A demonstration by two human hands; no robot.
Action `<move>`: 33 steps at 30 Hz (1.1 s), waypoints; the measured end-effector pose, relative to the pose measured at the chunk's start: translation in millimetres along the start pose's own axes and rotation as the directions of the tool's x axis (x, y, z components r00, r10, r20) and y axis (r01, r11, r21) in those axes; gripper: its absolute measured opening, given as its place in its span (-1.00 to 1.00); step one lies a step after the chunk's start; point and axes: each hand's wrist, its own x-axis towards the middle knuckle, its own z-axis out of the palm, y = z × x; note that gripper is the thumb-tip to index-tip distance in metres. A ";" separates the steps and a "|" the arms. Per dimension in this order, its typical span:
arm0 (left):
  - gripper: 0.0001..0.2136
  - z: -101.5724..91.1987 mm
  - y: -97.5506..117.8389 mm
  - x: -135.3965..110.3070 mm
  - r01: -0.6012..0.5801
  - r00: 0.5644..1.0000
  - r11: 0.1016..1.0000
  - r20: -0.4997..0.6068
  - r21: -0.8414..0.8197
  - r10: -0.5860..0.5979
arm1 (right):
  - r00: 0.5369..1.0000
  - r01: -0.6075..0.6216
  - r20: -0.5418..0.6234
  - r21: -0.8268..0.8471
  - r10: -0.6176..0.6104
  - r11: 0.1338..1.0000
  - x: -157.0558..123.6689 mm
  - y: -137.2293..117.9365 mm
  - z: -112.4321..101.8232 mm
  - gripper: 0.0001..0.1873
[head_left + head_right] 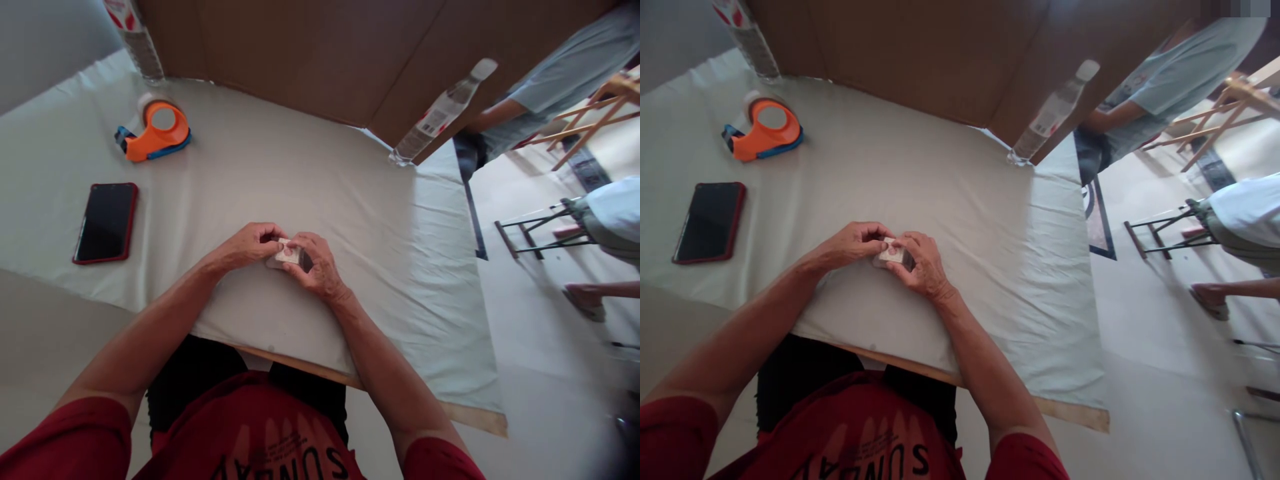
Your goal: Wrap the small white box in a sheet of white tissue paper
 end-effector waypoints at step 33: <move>-0.66 -9.3 -4.5 1.6 -0.004 0.978 0.993 -0.205 0.114 0.027 | 0.924 -0.365 0.005 0.311 0.382 0.878 1.8 -2.3 -12.4 -0.56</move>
